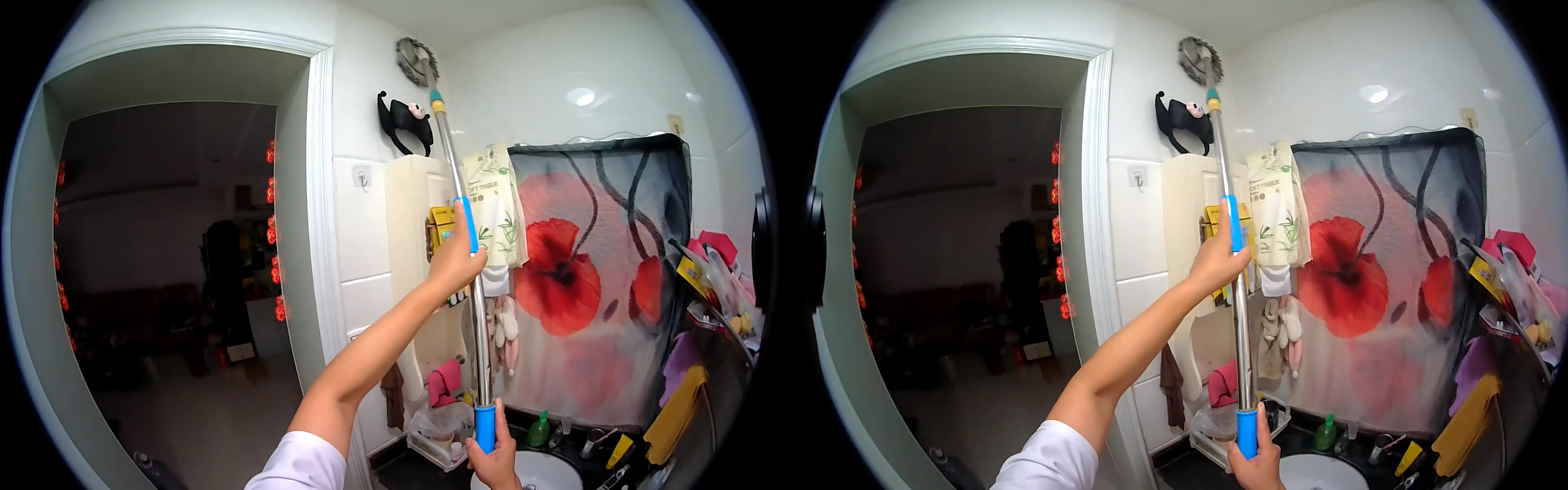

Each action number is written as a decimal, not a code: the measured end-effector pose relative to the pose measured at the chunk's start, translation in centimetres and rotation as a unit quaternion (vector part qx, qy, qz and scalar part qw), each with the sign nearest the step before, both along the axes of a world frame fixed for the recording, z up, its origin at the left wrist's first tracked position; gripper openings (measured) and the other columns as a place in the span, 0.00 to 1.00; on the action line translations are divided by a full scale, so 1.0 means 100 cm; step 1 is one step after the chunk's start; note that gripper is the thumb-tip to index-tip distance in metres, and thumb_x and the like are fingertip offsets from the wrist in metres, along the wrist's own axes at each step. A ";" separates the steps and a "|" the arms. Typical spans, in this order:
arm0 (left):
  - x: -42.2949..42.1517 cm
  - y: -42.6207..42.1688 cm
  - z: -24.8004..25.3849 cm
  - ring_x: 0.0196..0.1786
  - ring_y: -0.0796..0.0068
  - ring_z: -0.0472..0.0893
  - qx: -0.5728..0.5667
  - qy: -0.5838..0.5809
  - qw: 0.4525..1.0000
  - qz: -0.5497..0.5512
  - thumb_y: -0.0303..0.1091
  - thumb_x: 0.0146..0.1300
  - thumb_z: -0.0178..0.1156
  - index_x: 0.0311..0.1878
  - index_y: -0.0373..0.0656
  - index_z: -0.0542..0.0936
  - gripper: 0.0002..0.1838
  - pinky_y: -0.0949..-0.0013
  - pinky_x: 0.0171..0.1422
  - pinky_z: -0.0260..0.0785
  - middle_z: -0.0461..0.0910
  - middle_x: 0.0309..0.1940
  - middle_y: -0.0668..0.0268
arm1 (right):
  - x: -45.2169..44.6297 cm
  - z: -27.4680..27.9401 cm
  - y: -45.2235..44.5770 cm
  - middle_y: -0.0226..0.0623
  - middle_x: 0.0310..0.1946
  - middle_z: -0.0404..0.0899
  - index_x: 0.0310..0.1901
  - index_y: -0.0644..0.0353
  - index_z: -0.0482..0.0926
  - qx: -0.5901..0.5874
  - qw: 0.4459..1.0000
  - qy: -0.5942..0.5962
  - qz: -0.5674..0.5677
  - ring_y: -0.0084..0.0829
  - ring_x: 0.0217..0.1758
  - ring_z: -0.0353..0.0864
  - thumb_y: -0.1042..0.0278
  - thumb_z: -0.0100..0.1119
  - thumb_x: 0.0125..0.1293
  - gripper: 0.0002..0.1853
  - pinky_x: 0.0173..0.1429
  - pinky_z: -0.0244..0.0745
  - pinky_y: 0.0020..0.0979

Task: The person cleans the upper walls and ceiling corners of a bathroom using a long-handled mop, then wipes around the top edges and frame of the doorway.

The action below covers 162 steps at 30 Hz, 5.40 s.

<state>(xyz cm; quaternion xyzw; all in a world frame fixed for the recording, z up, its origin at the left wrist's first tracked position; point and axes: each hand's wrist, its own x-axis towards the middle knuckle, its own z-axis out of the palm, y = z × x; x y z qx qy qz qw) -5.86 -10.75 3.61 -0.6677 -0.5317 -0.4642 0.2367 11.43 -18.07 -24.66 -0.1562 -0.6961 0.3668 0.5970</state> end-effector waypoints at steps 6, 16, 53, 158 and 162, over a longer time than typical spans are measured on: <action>0.005 -0.057 -0.025 0.33 0.51 0.80 0.062 -0.005 0.997 -0.055 0.34 0.56 0.52 0.71 0.40 0.27 0.50 0.60 0.40 0.71 0.78 0.39 0.45 | 0.017 -0.023 -0.019 0.36 0.29 0.78 0.69 0.59 0.57 0.051 0.998 -0.014 0.022 0.22 0.26 0.72 0.76 0.60 0.56 0.38 0.32 0.72 0.27; 0.010 -0.105 -0.032 0.31 0.54 0.80 0.051 -0.035 0.997 -0.034 0.33 0.57 0.52 0.70 0.37 0.27 0.49 0.61 0.38 0.71 0.78 0.39 0.45 | 0.024 -0.040 -0.033 0.45 0.38 0.82 0.68 0.61 0.57 0.057 0.997 -0.054 0.010 0.27 0.35 0.80 0.76 0.59 0.56 0.37 0.40 0.73 0.27; -0.016 -0.090 -0.080 0.27 0.47 0.78 -0.085 0.006 0.993 0.087 0.38 0.54 0.52 0.69 0.40 0.23 0.52 0.55 0.32 0.69 0.77 0.26 0.47 | -0.026 -0.112 -0.047 0.51 0.23 0.76 0.70 0.54 0.49 0.017 0.990 -0.124 0.069 0.45 0.26 0.80 0.67 0.60 0.57 0.41 0.30 0.72 0.40; 0.061 0.011 0.028 0.36 0.46 0.80 -0.065 0.019 0.991 0.119 0.46 0.47 0.54 0.71 0.32 0.36 0.54 0.55 0.42 0.72 0.80 0.32 0.47 | 0.096 0.054 0.029 0.36 0.23 0.70 0.72 0.45 0.37 -0.155 0.966 -0.144 0.148 0.26 0.18 0.72 0.80 0.55 0.50 0.51 0.23 0.69 0.29; 0.060 -0.001 -0.003 0.34 0.47 0.80 0.012 0.047 0.994 0.100 0.45 0.48 0.54 0.71 0.32 0.36 0.53 0.54 0.38 0.71 0.80 0.30 0.48 | 0.105 0.033 0.024 0.33 0.23 0.71 0.72 0.43 0.41 -0.165 0.959 -0.195 0.121 0.25 0.19 0.73 0.77 0.57 0.51 0.48 0.24 0.69 0.29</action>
